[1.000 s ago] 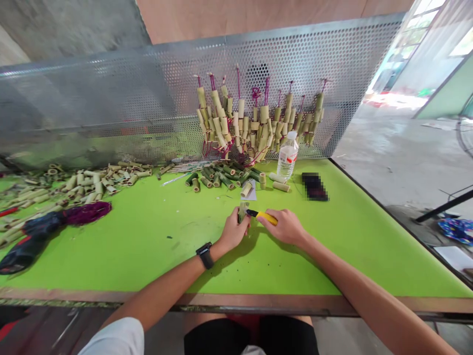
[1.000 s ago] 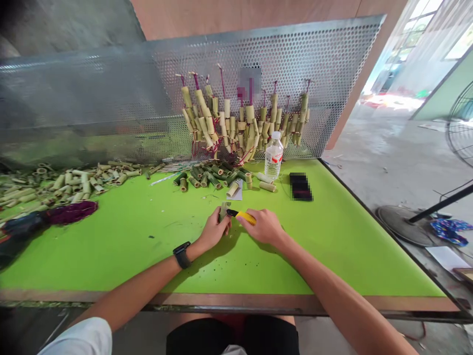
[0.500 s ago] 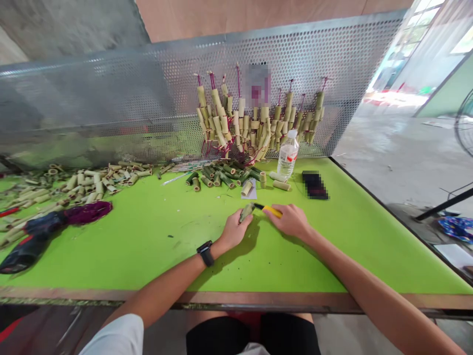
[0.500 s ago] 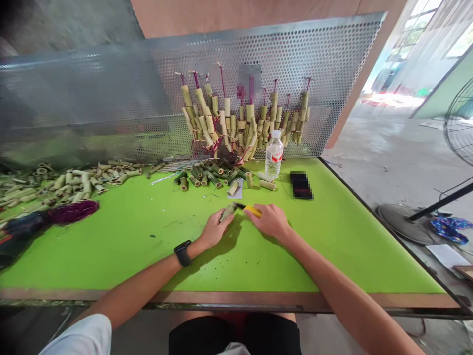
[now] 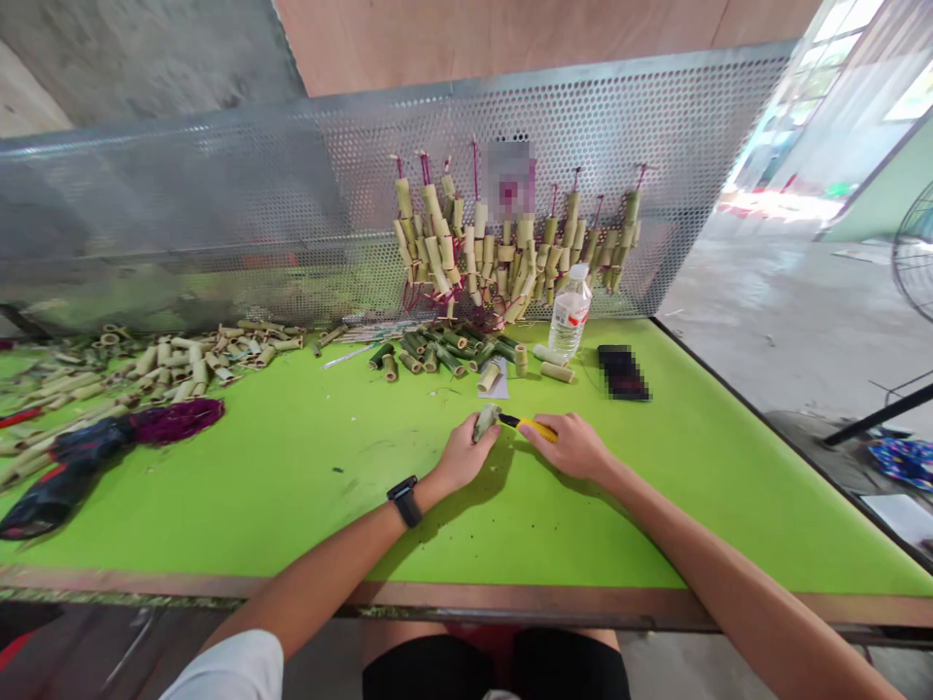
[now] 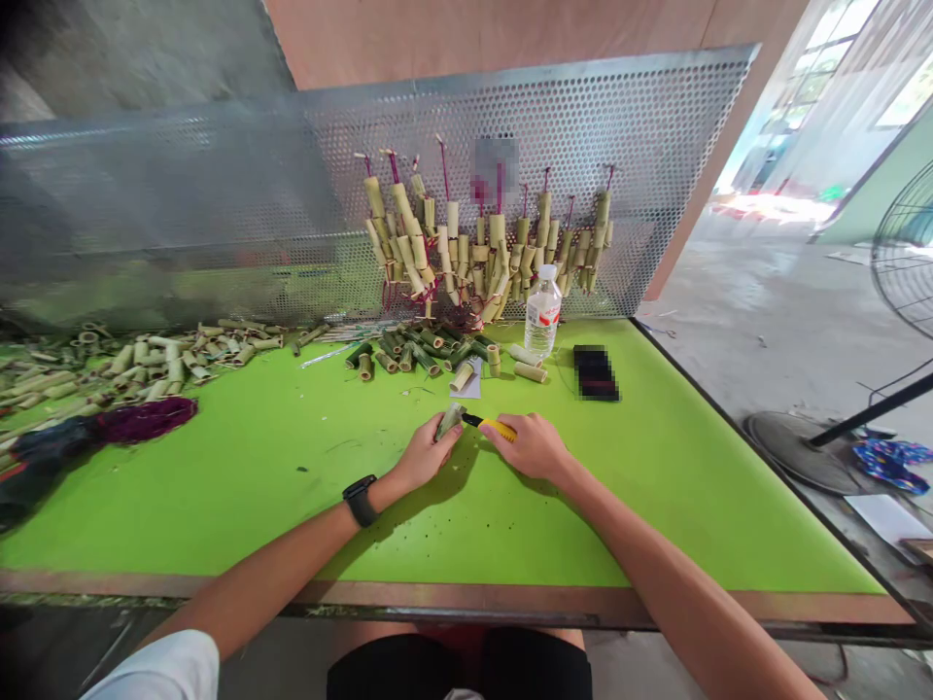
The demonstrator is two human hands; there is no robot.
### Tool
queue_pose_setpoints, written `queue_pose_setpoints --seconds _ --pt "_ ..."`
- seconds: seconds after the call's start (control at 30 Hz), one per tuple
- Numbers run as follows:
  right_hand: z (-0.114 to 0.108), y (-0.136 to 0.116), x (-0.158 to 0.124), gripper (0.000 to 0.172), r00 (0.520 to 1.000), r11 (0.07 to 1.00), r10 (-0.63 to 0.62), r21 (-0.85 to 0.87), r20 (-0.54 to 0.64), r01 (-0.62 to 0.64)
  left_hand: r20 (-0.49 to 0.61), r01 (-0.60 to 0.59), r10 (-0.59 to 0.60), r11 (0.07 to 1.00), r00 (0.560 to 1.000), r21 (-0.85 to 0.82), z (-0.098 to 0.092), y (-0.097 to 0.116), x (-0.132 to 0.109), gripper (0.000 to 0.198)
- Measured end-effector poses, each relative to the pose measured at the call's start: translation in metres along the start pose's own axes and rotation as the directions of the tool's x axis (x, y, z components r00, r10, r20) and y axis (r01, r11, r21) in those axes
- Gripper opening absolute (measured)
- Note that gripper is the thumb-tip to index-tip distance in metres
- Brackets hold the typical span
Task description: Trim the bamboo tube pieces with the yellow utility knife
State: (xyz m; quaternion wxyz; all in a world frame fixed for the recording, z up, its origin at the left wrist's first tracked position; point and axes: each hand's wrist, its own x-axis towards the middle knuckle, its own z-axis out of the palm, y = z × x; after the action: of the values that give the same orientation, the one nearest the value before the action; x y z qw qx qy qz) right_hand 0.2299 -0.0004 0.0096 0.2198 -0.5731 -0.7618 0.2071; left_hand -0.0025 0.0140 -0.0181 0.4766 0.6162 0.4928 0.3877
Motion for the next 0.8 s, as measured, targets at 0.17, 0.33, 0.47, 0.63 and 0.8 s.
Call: queue_pose_setpoints --seconds 0.17,0.33,0.47,0.63,0.8 --pt "0.0 0.0 0.0 0.068 1.0 0.999 -0.028 0.031 0.006 0.028 -0.01 -0.038 0.039 0.999 0.999 0.032 0.0 0.001 -0.002 0.039" --pt "0.002 0.001 0.001 0.074 0.999 0.998 -0.045 0.043 0.012 0.045 0.045 -0.059 0.057 0.998 0.997 0.035 0.0 0.003 -0.004 0.04" --pt "-0.007 0.009 0.007 0.072 0.998 0.998 0.061 -0.027 -0.012 -0.062 0.087 -0.043 0.041 0.999 0.995 0.022 -0.002 0.005 -0.007 0.044" --pt "-0.027 0.027 0.013 0.06 0.931 0.949 0.262 -0.11 -0.255 -0.297 0.162 -0.057 0.054 0.998 0.985 0.016 -0.005 0.004 -0.007 0.044" --pt "-0.014 0.019 0.01 0.071 0.957 0.98 0.17 -0.061 -0.235 -0.19 0.12 0.049 -0.037 0.994 0.992 -0.098 -0.005 0.001 0.001 0.051"
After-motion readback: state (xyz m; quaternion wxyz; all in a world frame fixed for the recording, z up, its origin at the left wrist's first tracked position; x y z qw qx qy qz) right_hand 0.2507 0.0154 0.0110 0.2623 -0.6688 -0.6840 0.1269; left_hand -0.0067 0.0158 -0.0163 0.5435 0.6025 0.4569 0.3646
